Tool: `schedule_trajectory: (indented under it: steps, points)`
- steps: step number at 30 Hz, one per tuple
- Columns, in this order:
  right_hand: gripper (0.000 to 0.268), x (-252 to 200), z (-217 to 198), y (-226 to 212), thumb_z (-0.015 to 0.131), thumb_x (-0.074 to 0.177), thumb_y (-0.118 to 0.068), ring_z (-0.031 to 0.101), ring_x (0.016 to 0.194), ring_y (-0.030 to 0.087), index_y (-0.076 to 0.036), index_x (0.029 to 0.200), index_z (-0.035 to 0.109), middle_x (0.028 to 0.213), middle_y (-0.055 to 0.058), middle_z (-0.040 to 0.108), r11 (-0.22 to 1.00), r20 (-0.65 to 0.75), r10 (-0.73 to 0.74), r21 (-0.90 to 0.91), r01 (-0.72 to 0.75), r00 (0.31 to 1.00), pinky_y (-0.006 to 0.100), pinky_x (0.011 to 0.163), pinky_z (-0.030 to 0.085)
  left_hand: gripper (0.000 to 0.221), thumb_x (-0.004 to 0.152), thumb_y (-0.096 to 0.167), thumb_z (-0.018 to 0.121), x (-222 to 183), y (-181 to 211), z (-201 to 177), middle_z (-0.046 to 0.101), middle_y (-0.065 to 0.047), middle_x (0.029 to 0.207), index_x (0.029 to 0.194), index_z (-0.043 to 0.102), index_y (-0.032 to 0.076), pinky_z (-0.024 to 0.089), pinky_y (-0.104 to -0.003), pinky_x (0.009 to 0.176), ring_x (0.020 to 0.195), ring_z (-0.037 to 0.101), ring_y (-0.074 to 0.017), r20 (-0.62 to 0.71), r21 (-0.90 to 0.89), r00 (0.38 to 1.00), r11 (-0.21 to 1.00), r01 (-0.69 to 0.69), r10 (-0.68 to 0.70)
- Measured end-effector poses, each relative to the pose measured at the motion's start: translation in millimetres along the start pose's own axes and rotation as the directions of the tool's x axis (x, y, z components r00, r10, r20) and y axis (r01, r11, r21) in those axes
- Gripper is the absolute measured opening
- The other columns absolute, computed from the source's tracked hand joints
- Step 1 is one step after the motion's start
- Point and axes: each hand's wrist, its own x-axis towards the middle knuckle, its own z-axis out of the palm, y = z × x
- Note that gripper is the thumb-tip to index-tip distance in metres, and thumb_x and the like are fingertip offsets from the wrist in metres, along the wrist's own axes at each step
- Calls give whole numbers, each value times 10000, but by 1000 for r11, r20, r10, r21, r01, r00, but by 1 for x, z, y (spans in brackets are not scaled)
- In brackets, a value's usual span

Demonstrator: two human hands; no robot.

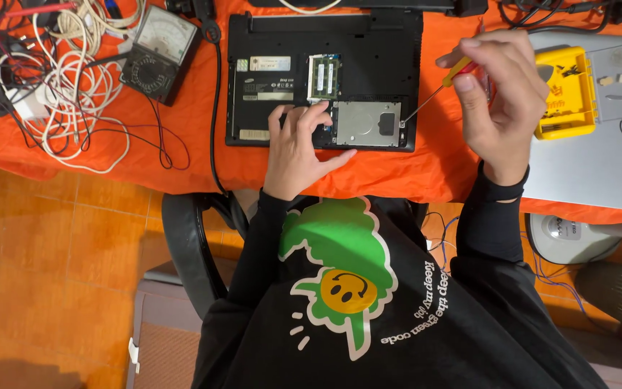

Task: Installing or replacing a laptop hard drive component using a screwdriver.

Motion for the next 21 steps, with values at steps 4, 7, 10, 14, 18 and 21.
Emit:
schedule_trajectory:
  steps: [4,7,10,14,18,21]
  points:
    - [215,1,-1,-2,692,1161,-82,615,1113,264,23,1343,648,1081,157,725,1000,18,-22,0,22,1000,342,970,504,868,857,479,902,-2,0,3,696,19,1074,1439,391,88,296,-506,1152,1127,554,-230,-2,48,1000,999,-3,3]
    - [221,0,0,-2,713,1138,-65,613,1095,263,21,1332,653,1088,151,725,999,24,-39,-6,39,999,345,964,501,869,859,490,905,-5,0,2,693,19,1072,1442,396,93,294,-503,1155,1126,553,-224,-3,61,1000,998,7,-7]
    - [222,-3,0,0,736,1124,-52,607,1071,258,20,1316,652,1078,147,725,999,13,-44,-13,44,999,344,959,494,868,847,468,894,-4,3,-2,672,-5,1077,1438,392,78,283,-511,1156,1116,550,-229,-13,16,1000,999,29,-28]
    - [217,-2,2,2,769,1144,-73,611,1048,247,6,1311,656,1069,140,713,1000,-4,-9,10,9,1000,315,911,480,640,948,142,701,-5,-4,4,661,-11,1190,1478,359,32,202,-570,1273,1125,607,-130,-35,-80,987,984,156,-159]
    - [220,-3,4,2,746,1141,-68,603,1052,255,8,1320,644,1074,133,719,1000,9,-28,-4,28,1000,326,912,465,601,886,105,684,6,5,-2,648,-27,1188,1411,396,54,180,-565,1265,1228,579,-213,-90,-38,977,981,189,-191]
    - [219,-4,5,5,739,1144,-77,598,1048,258,6,1322,642,1071,131,724,999,5,-39,-7,39,999,326,906,461,624,870,144,712,7,5,0,631,-47,1199,1400,399,43,176,-571,1234,1232,559,-231,-62,-11,973,975,220,-220]
